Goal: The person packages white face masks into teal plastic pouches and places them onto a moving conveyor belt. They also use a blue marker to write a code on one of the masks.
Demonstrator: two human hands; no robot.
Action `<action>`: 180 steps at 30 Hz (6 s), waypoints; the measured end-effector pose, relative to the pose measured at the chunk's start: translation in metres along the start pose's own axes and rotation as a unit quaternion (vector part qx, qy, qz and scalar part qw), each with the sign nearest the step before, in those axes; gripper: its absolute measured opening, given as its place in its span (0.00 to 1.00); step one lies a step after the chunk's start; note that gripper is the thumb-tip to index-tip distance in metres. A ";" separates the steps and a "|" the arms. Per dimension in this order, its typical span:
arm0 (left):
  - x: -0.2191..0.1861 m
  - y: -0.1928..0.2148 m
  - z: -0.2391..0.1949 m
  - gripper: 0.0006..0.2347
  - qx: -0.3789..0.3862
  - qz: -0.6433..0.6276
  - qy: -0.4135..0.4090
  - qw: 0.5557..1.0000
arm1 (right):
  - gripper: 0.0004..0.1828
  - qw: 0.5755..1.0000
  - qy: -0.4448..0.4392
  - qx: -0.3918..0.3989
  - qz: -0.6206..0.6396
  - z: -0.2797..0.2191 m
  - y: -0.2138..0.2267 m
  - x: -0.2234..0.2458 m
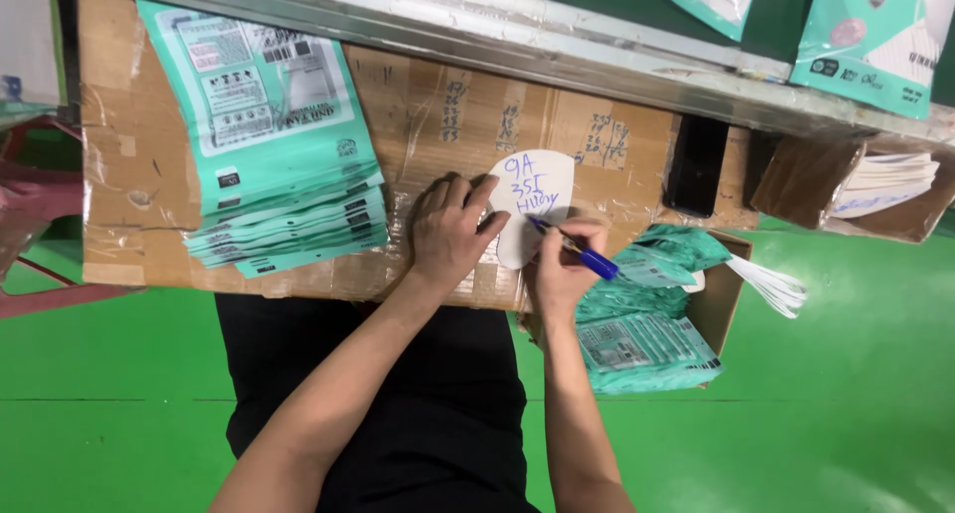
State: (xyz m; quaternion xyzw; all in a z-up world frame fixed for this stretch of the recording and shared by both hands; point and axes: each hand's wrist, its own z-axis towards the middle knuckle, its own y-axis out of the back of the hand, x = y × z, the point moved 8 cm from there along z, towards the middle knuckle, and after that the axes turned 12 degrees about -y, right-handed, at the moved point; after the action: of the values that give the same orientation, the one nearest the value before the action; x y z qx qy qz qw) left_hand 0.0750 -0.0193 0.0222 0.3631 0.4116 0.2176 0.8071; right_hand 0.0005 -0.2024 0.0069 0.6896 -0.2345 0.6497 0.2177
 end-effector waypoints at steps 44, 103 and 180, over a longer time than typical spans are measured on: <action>-0.010 -0.017 -0.028 0.08 -0.060 -0.625 0.222 0.746 | 0.06 0.977 -0.062 0.182 0.088 -0.026 -0.008 0.074; -0.184 0.044 0.128 0.25 0.195 -0.340 0.007 0.920 | 0.12 0.957 -0.040 -0.001 -0.289 0.247 0.357 0.143; 0.124 0.184 0.034 0.08 0.115 0.056 -0.089 0.988 | 0.20 0.983 -0.058 0.152 0.087 0.033 -0.080 0.045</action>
State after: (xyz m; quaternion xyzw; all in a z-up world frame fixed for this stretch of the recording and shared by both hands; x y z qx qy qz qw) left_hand 0.1634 0.1650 0.1137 0.4942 0.3397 0.1805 0.7796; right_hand 0.0772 -0.1608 0.0505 0.7284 -0.2039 0.6529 0.0387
